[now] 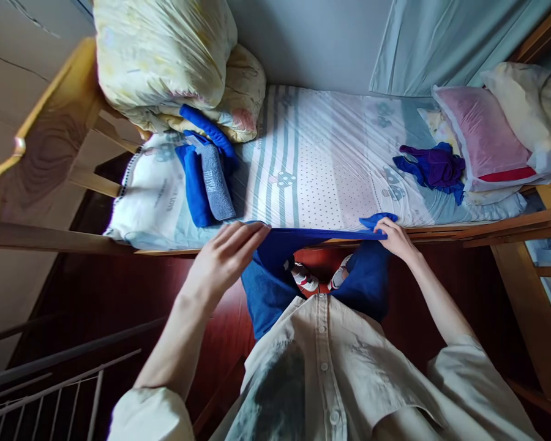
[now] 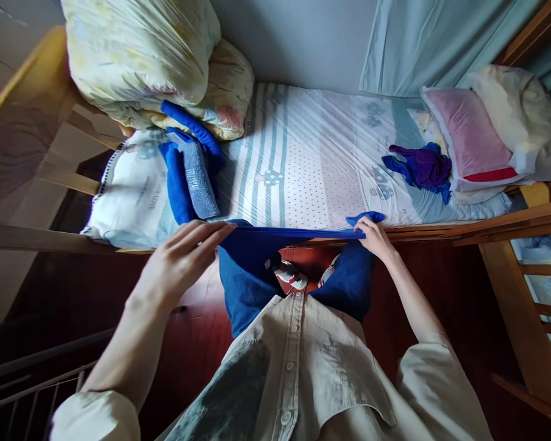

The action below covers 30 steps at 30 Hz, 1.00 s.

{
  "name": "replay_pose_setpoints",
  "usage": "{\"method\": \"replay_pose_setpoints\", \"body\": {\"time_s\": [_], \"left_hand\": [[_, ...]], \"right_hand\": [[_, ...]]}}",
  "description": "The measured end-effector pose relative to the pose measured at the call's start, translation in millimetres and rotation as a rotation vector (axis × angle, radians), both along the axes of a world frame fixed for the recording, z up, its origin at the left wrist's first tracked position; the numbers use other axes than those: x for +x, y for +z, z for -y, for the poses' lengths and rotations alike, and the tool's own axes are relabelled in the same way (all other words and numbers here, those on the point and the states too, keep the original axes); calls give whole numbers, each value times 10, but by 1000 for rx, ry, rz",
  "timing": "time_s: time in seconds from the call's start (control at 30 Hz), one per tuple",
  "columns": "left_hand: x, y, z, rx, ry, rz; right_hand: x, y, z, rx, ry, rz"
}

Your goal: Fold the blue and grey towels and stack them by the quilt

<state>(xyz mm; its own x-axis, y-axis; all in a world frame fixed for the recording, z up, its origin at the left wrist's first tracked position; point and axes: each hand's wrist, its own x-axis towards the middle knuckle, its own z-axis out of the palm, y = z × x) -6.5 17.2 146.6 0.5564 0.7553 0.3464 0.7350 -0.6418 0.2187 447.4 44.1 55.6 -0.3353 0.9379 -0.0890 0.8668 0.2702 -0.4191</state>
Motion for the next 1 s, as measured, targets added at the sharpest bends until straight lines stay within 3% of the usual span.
{"method": "replay_pose_setpoints", "body": {"time_s": [0.1, 0.23, 0.43, 0.6, 0.83, 1.0], "left_hand": [[-40, 159, -49, 125, 15, -7], [-33, 242, -134, 272, 4, 31], [-114, 418, -261, 490, 80, 72], [-272, 481, -297, 507, 163, 110], [-658, 370, -315, 406, 369, 245], [-800, 378, -278, 351, 454, 282]], "right_hand": [[75, 150, 235, -86, 38, 67], [35, 148, 507, -228, 128, 289], [161, 233, 708, -234, 109, 452], [414, 401, 757, -193, 81, 486], [652, 371, 899, -265, 31, 506], [749, 480, 963, -320, 2, 408]]}}
